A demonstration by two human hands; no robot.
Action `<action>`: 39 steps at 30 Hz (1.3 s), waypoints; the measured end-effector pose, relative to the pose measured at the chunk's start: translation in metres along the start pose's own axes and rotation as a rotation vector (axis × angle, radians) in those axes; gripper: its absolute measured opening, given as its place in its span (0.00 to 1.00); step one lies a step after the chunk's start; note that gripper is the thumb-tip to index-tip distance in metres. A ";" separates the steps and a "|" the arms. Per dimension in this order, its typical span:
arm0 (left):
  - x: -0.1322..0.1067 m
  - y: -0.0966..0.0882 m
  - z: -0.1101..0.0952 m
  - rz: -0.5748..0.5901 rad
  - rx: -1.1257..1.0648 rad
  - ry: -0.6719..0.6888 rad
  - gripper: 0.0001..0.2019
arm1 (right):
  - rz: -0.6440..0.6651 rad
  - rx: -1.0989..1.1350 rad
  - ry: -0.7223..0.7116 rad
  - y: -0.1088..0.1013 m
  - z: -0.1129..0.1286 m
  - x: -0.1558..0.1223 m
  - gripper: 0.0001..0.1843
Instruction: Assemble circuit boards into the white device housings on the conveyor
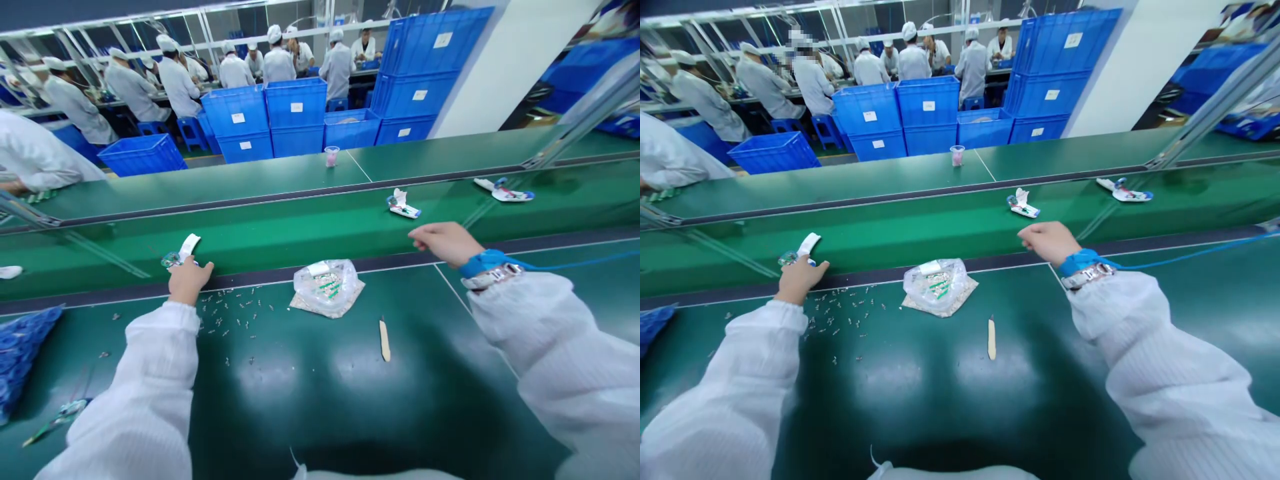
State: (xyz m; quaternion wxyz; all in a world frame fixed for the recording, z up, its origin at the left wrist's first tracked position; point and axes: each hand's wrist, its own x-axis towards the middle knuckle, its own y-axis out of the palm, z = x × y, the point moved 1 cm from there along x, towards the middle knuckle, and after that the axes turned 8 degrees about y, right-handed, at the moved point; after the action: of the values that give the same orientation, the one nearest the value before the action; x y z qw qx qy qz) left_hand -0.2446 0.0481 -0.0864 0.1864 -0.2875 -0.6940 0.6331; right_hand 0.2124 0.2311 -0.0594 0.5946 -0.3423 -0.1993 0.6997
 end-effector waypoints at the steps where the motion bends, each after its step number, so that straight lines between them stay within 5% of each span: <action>1: 0.010 0.004 -0.001 0.002 0.010 -0.016 0.21 | 0.046 0.025 -0.006 0.006 -0.002 -0.003 0.17; 7: 0.035 0.017 -0.001 0.004 0.037 -0.037 0.18 | 0.183 0.126 -0.029 0.016 -0.004 -0.021 0.11; 14: 0.016 -0.005 0.006 -0.152 0.049 0.169 0.16 | 0.251 0.114 -0.089 0.012 0.001 -0.045 0.14; 19: -0.051 -0.030 -0.009 -0.417 0.025 0.417 0.14 | 0.257 -0.098 -0.316 0.023 0.035 -0.088 0.16; 24: -0.150 -0.043 -0.028 -0.605 -0.029 0.710 0.07 | -0.180 -0.258 -0.850 0.049 0.080 -0.154 0.24; 26: -0.186 -0.044 -0.035 -0.849 -0.083 1.032 0.06 | -0.246 -0.358 -0.930 0.060 0.090 -0.169 0.27; 29: -0.223 -0.042 -0.043 -0.879 -0.226 1.236 0.13 | -0.141 -0.453 -0.900 0.068 0.093 -0.172 0.24; 35: -0.251 -0.032 -0.045 -0.790 -0.399 1.237 0.20 | 0.104 -0.419 -0.754 0.065 0.079 -0.159 0.13; 39: -0.241 -0.016 -0.053 -0.680 -1.109 0.832 0.28 | 0.474 -0.030 -0.526 0.063 0.067 -0.156 0.13</action>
State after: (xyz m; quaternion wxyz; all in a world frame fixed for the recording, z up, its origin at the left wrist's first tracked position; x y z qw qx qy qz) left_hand -0.0292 -0.0646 -0.0381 0.4451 -0.3241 -0.8327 -0.0594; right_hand 0.1296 0.0753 -0.0192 0.3390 -0.1958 -0.2709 0.8794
